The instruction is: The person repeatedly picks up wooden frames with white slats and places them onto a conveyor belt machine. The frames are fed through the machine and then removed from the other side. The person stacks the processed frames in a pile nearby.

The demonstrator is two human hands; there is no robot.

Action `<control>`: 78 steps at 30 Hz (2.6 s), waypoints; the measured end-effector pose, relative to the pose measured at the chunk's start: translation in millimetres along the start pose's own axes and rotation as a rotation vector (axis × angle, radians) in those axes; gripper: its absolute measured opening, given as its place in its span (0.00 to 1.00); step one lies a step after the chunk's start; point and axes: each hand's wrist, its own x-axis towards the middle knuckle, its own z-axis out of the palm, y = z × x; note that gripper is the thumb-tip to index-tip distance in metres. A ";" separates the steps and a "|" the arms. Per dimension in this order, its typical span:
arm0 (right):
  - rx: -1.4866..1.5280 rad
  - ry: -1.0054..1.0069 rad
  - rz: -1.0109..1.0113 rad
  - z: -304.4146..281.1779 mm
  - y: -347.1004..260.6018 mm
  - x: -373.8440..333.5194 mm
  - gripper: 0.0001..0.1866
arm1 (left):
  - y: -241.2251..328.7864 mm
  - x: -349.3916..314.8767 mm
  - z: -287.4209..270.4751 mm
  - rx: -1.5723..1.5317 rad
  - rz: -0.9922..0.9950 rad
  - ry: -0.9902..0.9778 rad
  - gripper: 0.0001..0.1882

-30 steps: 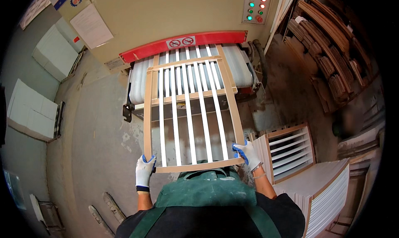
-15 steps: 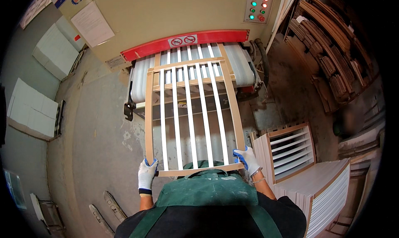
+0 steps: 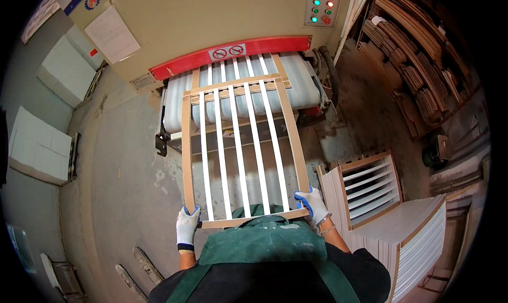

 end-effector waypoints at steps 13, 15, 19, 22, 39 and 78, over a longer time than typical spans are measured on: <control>-0.033 0.006 -0.033 -3.4 12.0 10.7 0.12 | -8.6 2.1 7.0 0.032 0.081 0.083 0.25; -0.022 0.015 -0.019 -5.9 17.3 16.7 0.11 | -9.5 4.4 7.8 0.041 0.090 0.074 0.25; -0.035 0.016 -0.041 -7.1 9.3 22.4 0.10 | -4.8 8.8 9.7 0.068 0.057 0.036 0.26; 0.020 -0.024 -0.045 -6.0 -6.5 26.3 0.09 | 3.1 11.9 6.9 0.058 0.102 0.046 0.25; 0.041 -0.144 -0.142 8.5 -71.5 68.3 0.09 | 34.9 79.5 7.3 0.139 0.220 -0.020 0.30; 0.878 0.533 0.072 -306.1 254.5 34.2 0.14 | 418.4 -47.5 568.5 0.469 1.053 -0.900 0.46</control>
